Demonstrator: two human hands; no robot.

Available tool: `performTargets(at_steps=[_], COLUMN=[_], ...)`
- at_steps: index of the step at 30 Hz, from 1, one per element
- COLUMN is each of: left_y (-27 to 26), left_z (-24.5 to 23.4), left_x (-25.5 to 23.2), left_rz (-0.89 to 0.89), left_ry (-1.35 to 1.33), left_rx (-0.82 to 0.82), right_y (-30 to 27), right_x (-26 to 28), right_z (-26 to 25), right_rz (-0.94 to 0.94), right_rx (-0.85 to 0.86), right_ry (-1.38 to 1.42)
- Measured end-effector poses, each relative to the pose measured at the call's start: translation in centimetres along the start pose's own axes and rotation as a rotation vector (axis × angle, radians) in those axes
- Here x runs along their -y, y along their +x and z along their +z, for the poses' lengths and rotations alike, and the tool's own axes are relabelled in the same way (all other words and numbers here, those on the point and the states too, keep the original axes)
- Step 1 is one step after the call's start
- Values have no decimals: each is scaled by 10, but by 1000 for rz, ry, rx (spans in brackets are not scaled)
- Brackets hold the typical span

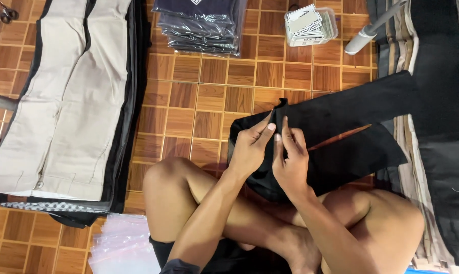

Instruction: The person uses a lint roller to clean both sides of a pair of black pants before folding them into a compact square.

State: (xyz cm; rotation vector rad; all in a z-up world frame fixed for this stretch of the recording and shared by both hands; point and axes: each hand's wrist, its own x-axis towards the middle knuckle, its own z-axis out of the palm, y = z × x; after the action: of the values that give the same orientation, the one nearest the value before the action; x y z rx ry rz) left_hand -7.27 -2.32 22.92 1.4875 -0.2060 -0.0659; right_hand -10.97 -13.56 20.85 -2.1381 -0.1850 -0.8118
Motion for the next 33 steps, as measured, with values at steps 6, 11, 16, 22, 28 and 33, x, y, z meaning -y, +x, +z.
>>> performTargets(at_steps=[6, 11, 16, 22, 28, 33], left_y=[-1, -1, -2, -2, 13, 34], left_z=[-4, -6, -8, -7, -24, -78], left_x=[10, 23, 38, 45, 44, 81], left_rz=[84, 101, 26, -12, -89, -163], left_ry=[29, 66, 46, -27, 39, 55], left_rx=[39, 2, -47, -56, -192, -514], right_y=[-4, -6, -9, -15, -6, -23], right_x=[2, -5, -3, -24, -91, -219], right_z=[-1, -2, -4, -6, -35, -88], right_rz=[-78, -179, -168, -120, 267, 388], right_rx=[92, 161, 219, 267, 108, -198], right_ry=[-37, -103, -65, -46, 173, -81])
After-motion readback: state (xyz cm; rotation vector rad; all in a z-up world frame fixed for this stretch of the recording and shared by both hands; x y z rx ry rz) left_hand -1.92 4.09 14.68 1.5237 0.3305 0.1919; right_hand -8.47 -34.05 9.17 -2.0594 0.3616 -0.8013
